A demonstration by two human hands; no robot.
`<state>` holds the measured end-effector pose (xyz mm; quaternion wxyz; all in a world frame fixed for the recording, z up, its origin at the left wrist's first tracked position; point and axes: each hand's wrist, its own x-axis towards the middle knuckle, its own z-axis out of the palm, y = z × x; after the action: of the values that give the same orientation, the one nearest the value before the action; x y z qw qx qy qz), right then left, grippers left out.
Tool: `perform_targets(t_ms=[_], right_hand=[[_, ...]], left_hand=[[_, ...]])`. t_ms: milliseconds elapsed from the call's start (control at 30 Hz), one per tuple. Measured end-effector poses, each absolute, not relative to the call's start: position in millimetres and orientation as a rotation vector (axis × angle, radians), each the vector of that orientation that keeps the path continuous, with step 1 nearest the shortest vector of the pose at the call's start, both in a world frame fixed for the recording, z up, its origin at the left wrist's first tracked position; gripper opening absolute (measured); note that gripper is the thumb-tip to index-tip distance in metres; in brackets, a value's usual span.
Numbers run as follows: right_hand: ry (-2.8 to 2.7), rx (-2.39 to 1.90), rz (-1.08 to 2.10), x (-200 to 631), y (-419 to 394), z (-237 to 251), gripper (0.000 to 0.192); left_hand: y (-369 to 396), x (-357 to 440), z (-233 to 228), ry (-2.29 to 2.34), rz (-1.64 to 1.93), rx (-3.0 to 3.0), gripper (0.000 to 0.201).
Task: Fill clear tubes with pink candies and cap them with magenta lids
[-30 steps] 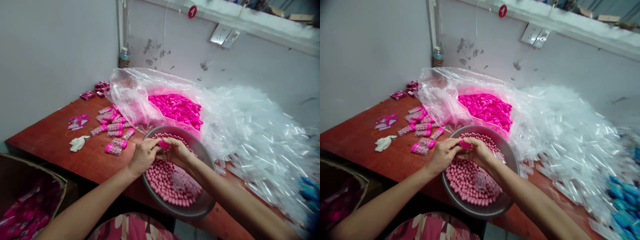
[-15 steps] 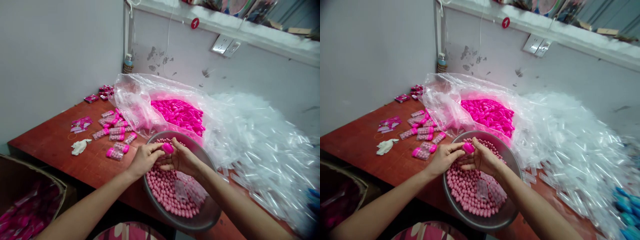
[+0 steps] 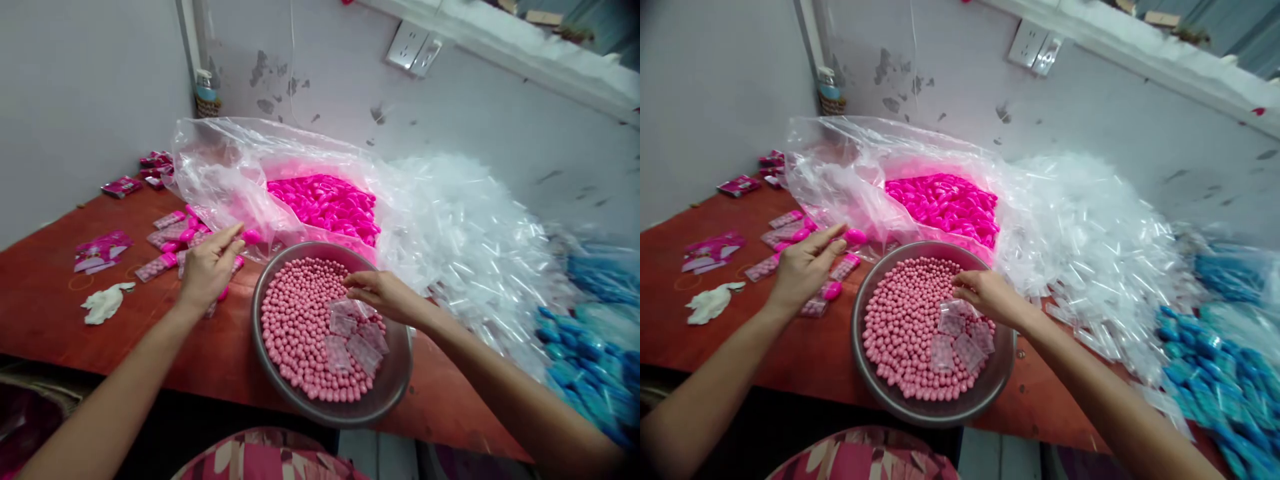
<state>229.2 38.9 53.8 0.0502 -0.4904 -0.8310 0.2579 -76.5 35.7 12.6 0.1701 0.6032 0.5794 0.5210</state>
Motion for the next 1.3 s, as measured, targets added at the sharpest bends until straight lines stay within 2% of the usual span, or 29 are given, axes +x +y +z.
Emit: perform_targets(t_ms=[100,200,333,467,633,767,833,967,1200,1300], right_hand=[[-2.815,-1.344,0.462,237,34,32,0.026],[-3.005,-1.189,0.332,230,34,18,0.028],[-3.062,-1.25,0.252,226,39,17,0.02],[-2.749,-1.261,0.646,231,38,26,0.012],[-2.126,-1.194,1.328,226,22,33,0.022],[-1.918,-1.095,1.553,213,15,31,0.023],[-1.949,-1.071,1.525,206,16,33,0.023],[-2.11,-1.041,1.332,195,23,45,0.037],[-2.821,-1.064,0.695,198,47,51,0.026],[-2.738,-1.218,0.74,207,67,35,0.025]], left_hand=[[39,-79,10,1.665,1.436,1.839,0.036],[26,-56,13,1.528,1.363,1.912,0.034],[3,-18,24,1.318,1.254,1.971,0.03],[-11,5,28,1.227,1.085,2.032,0.02],[-16,19,24,1.063,1.025,2.078,0.02],[-15,21,24,1.047,1.066,2.024,0.017],[-12,19,26,1.108,1.069,1.972,0.013],[-5,14,30,1.206,1.065,1.883,0.008],[0,5,32,1.238,1.087,1.78,0.004],[-1,-1,30,1.245,1.114,1.763,0.006]])
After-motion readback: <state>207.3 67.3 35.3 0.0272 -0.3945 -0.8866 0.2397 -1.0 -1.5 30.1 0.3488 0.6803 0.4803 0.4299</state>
